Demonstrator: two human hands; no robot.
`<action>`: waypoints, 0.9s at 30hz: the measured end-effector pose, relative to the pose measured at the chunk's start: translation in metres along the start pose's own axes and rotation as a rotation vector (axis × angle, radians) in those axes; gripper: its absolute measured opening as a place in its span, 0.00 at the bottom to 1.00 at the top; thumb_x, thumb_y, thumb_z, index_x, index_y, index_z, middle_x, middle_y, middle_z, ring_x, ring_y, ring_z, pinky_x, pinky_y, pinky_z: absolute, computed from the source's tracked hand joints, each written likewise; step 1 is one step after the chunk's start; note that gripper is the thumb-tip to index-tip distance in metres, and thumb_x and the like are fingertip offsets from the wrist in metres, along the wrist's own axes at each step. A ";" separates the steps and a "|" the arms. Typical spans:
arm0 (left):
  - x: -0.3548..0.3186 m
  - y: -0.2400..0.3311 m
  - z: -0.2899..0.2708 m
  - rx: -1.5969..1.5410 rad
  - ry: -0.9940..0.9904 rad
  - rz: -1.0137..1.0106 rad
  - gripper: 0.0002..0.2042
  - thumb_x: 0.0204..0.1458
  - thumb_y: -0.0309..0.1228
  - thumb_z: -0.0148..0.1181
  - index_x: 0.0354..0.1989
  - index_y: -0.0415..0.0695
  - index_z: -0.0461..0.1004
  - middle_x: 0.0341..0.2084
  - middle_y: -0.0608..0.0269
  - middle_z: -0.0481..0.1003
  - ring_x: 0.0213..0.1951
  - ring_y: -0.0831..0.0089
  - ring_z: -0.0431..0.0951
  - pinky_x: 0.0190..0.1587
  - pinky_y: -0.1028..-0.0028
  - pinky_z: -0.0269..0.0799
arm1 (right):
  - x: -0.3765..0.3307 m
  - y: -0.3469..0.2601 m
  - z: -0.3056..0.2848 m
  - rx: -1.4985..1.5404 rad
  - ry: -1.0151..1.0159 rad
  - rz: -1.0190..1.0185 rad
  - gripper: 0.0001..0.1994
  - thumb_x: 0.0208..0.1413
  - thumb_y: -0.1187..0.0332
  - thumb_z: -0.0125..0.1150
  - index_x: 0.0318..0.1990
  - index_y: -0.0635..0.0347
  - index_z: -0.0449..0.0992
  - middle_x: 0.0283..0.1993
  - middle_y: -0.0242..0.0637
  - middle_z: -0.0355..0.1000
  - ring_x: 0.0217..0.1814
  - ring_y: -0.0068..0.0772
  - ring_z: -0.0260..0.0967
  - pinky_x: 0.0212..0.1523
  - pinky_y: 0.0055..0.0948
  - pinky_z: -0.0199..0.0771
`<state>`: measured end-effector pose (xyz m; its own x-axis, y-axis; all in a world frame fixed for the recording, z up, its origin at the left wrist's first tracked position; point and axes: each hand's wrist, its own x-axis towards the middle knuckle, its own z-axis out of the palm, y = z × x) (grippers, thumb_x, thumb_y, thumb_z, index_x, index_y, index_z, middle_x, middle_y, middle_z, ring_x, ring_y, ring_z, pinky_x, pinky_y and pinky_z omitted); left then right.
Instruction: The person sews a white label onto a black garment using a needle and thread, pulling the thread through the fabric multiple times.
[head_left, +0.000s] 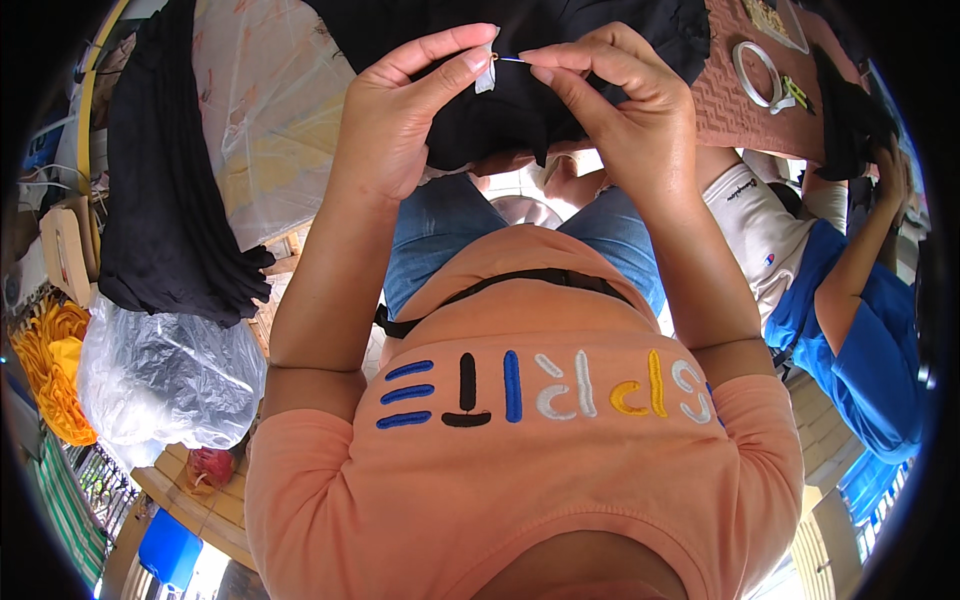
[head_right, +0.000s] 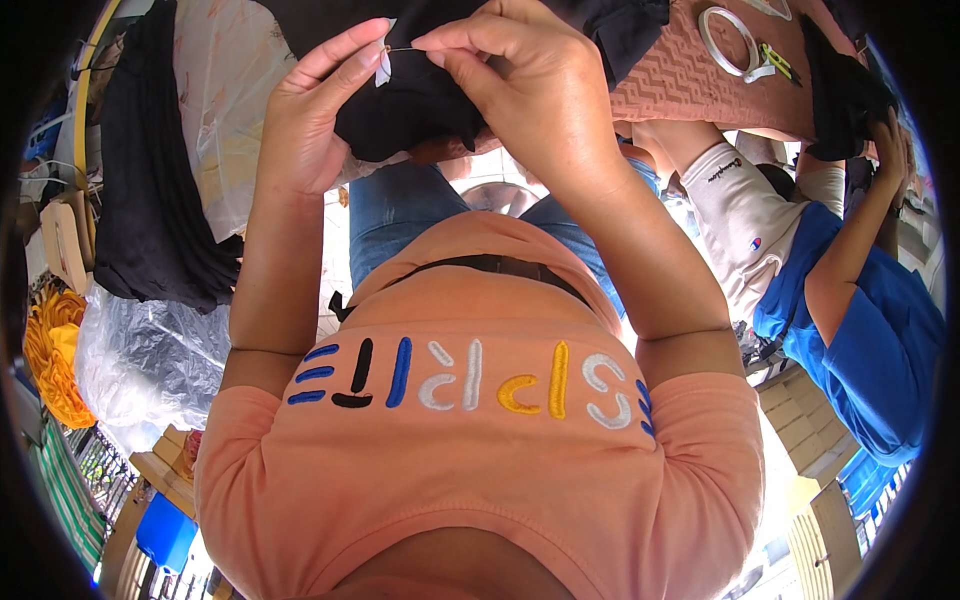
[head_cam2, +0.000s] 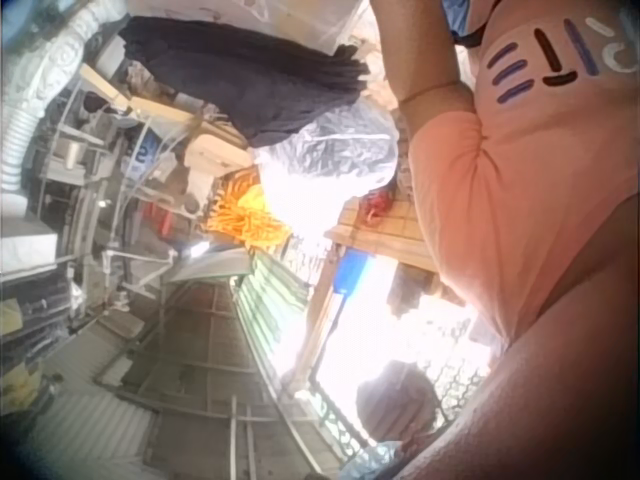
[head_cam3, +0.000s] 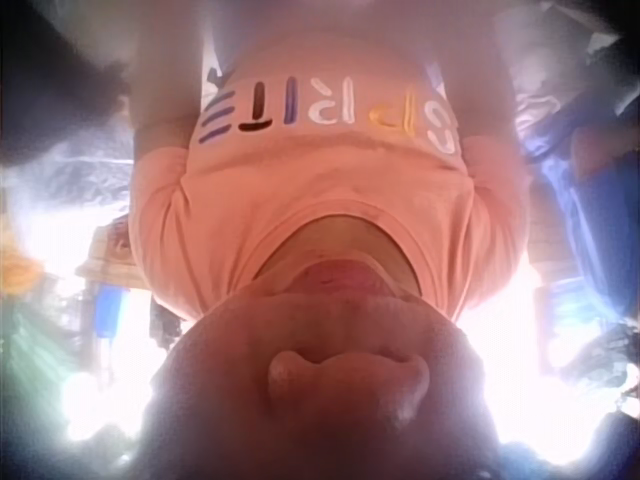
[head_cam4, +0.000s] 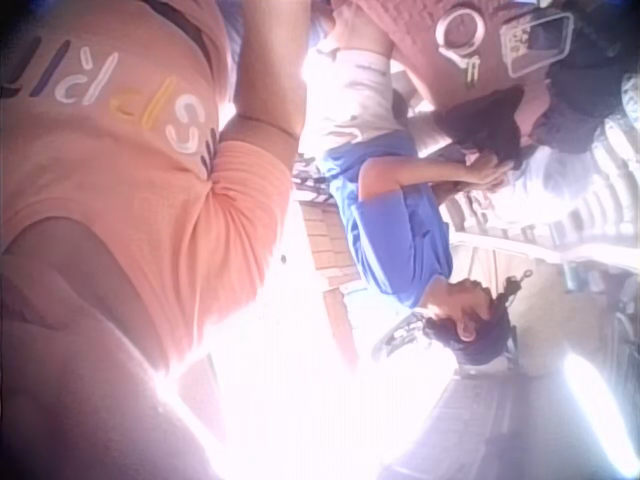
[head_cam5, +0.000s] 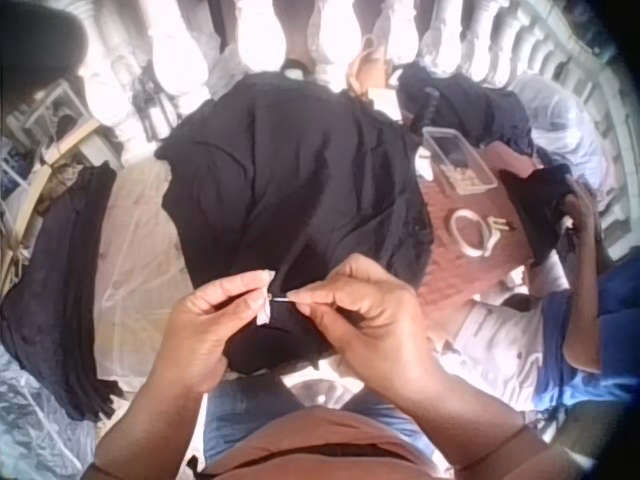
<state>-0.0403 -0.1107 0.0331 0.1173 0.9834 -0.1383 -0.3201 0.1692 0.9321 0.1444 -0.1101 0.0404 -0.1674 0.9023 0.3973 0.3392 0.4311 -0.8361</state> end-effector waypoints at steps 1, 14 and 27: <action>0.000 0.000 0.000 -0.007 -0.003 0.000 0.12 0.51 0.24 0.62 0.44 0.37 0.76 0.40 0.60 0.78 0.41 0.79 0.76 0.48 0.81 0.69 | 0.000 0.000 0.000 -0.003 0.001 -0.005 0.07 0.48 0.78 0.65 0.35 0.59 0.82 0.29 0.27 0.70 0.33 0.17 0.67 0.34 0.16 0.66; 0.000 0.001 0.001 0.037 0.008 0.019 0.12 0.50 0.25 0.62 0.44 0.38 0.77 0.40 0.61 0.78 0.41 0.79 0.76 0.48 0.80 0.68 | 0.000 0.002 0.000 -0.019 0.010 -0.017 0.06 0.48 0.78 0.65 0.35 0.59 0.82 0.27 0.26 0.68 0.31 0.16 0.65 0.32 0.15 0.65; 0.001 -0.004 -0.002 -0.001 -0.045 -0.023 0.12 0.53 0.24 0.59 0.46 0.40 0.76 0.39 0.63 0.78 0.40 0.80 0.76 0.45 0.81 0.70 | 0.002 0.005 0.000 0.050 -0.036 0.059 0.05 0.48 0.78 0.65 0.33 0.59 0.82 0.29 0.27 0.70 0.33 0.16 0.66 0.35 0.15 0.64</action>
<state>-0.0407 -0.1104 0.0285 0.1664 0.9753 -0.1450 -0.3175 0.1923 0.9286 0.1462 -0.1057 0.0373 -0.1819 0.9251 0.3334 0.3028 0.3752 -0.8761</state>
